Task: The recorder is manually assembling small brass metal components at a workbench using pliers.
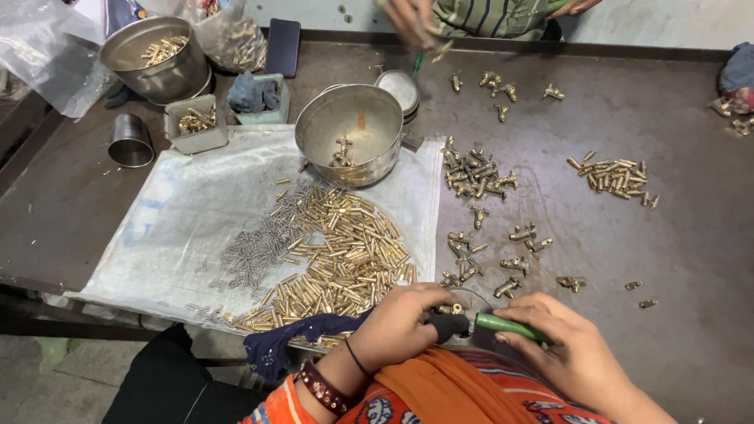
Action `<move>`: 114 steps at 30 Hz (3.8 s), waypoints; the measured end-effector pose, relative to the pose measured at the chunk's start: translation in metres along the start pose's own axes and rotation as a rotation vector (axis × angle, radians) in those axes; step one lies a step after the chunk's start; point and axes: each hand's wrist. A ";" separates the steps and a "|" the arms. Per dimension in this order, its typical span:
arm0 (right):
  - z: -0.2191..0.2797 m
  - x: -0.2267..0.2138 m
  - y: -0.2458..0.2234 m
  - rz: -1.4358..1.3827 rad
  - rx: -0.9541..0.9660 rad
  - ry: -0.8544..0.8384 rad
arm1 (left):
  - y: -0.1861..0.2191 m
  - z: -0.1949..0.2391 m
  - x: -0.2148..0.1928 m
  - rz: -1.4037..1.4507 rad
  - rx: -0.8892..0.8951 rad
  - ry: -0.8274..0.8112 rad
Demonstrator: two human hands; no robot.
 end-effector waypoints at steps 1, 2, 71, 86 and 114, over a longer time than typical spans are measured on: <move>0.001 -0.002 -0.002 -0.001 -0.001 -0.002 | 0.000 0.000 0.000 0.000 -0.002 0.002; 0.001 -0.003 -0.003 0.044 0.035 -0.020 | 0.000 0.001 0.000 0.070 -0.070 -0.016; -0.212 -0.043 0.326 0.030 0.753 0.409 | -0.124 0.000 0.047 0.915 -0.590 0.287; -0.091 -0.107 0.356 -0.134 0.830 0.612 | -0.129 0.003 0.047 0.838 -0.557 0.288; -0.099 -0.037 0.174 -0.549 0.771 0.282 | -0.081 -0.030 0.023 0.398 -0.374 0.159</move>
Point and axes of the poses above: each hand's wrist, its own z-axis away from the middle knuckle, its own x-axis out of the palm, y = z × x
